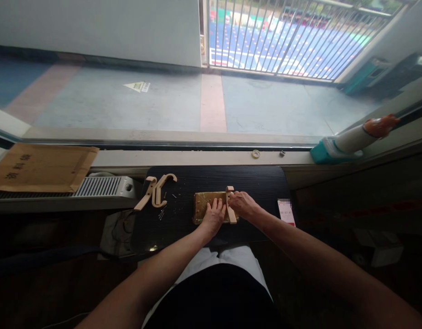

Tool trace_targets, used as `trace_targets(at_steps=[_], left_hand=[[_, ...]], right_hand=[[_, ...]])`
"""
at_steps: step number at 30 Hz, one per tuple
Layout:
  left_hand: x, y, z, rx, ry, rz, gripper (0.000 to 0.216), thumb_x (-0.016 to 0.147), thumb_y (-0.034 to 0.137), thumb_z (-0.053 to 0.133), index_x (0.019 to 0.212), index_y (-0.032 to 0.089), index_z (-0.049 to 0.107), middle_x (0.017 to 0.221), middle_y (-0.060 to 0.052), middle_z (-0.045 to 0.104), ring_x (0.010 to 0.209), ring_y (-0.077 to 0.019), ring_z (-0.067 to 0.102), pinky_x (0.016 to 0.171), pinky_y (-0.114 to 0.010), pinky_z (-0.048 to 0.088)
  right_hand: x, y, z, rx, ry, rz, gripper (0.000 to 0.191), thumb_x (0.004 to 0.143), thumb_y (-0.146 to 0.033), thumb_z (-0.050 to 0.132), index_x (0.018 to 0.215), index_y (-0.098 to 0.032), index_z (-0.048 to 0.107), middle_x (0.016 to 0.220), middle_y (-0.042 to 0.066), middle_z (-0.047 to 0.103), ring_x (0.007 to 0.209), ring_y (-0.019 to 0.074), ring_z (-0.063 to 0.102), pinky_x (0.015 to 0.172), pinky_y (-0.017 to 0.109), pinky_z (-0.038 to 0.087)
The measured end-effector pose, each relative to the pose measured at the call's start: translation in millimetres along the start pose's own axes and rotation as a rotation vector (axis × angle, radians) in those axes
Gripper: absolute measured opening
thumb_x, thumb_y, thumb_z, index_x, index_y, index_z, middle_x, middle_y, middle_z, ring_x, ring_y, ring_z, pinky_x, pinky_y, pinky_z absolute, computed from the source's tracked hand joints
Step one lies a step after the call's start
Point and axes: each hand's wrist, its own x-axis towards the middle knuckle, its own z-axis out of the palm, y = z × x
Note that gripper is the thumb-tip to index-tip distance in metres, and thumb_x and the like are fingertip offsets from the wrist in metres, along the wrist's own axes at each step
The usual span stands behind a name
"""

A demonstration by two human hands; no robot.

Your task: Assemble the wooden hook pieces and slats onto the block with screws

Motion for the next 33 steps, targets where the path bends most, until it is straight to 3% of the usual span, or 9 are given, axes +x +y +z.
trace_targets(at_steps=[6,13,19,24,33], left_hand=[[0.7,0.6,-0.8,-0.02,-0.016,-0.011,0.045,0.089,0.011,0.028,0.13,0.013,0.046,0.14,-0.021,0.038,0.129,-0.0345,0.035,0.096,-0.056,0.034],[-0.1,-0.8,-1.3,-0.04,-0.013,-0.01,0.045,0.088,0.01,0.031,0.131,0.014,0.046,0.14,-0.021,0.037,0.13,-0.0335,0.034,0.097,-0.055,0.034],[-0.8,-1.3,0.8,-0.021,0.004,-0.003,0.045,0.089,0.011,0.03,0.13,0.014,0.047,0.14,-0.021,0.038,0.129,-0.0343,0.035,0.096,-0.055,0.034],[-0.8,-0.5,1.6,-0.017,-0.005,-0.006,0.045,0.088,0.011,0.031,0.131,0.014,0.046,0.14,-0.021,0.037,0.129,-0.034,0.035,0.096,-0.055,0.034],[-0.8,0.3,-0.4,-0.018,-0.011,-0.009,0.045,0.089,0.011,0.029,0.13,0.013,0.047,0.14,-0.021,0.037,0.129,-0.0349,0.034,0.097,-0.056,0.034]], right_hand=[[1.5,7.9,9.8,0.123,-0.033,0.116,0.025,0.086,-0.011,0.044,0.089,-0.012,0.069,0.089,0.013,0.07,0.086,0.0203,0.065,0.072,0.024,0.048],[1.3,9.8,7.1,0.171,-0.058,0.24,0.024,0.087,-0.016,0.043,0.1,-0.015,0.064,0.088,0.012,0.071,0.084,0.0188,0.066,0.071,0.023,0.047],[-4.5,12.3,-5.6,0.064,0.006,0.134,0.026,0.086,-0.01,0.042,0.095,-0.013,0.066,0.091,0.015,0.069,0.086,0.0219,0.066,0.07,0.027,0.048],[-2.0,13.1,-1.5,0.045,-0.01,0.056,0.025,0.084,-0.008,0.044,0.091,-0.01,0.069,0.092,0.015,0.069,0.089,0.0221,0.064,0.073,0.025,0.047],[2.6,13.8,10.6,0.157,-0.03,0.214,0.024,0.087,-0.014,0.044,0.088,-0.013,0.068,0.088,0.012,0.07,0.084,0.0184,0.066,0.071,0.021,0.046]])
